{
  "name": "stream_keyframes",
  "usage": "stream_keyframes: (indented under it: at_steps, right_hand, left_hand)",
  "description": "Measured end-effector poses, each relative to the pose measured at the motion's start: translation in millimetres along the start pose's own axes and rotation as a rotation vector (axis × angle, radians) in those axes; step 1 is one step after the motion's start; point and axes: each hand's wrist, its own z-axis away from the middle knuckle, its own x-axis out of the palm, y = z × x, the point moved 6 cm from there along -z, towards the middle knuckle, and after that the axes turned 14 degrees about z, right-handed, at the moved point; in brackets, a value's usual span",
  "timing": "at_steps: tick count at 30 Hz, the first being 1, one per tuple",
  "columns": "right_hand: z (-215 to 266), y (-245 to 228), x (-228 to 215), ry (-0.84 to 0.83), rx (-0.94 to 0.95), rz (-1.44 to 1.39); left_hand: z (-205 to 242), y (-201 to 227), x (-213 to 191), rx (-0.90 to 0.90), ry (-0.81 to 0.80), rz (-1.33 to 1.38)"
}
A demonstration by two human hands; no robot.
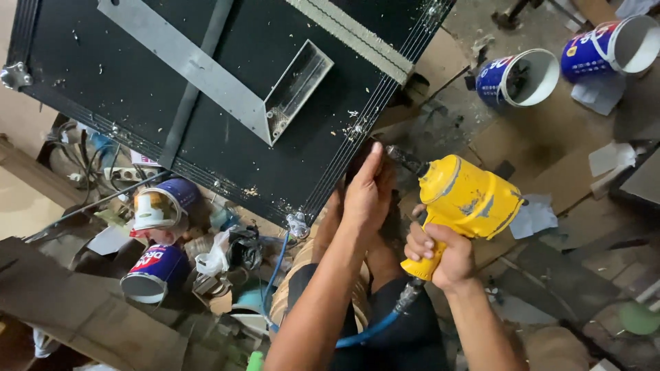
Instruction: Using a pneumatic nail gun to attach metal trim and corner protectors to a large black flight case.
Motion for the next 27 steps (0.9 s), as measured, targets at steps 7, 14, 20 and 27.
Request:
stream_keyframes:
  at_steps: [7,14,20,27]
  right_hand:
    - [-4,6,3,-0.017,-0.009,-0.058]
    - [-18,-7,14,-0.086,0.028,-0.039]
    - [-23,-3,21,-0.137,0.049,-0.107]
    - [-31,24,-8,-0.119,0.042,-0.132]
  left_hand:
    - [0,-3,-8,-0.031,0.064,-0.079]
    - [-25,-8,-37,-0.055,-0.007,0.009]
    - [-13,-8,-53,-0.058,-0.05,0.139]
    - [-39,-5,-84,-0.075,-0.113,0.139]
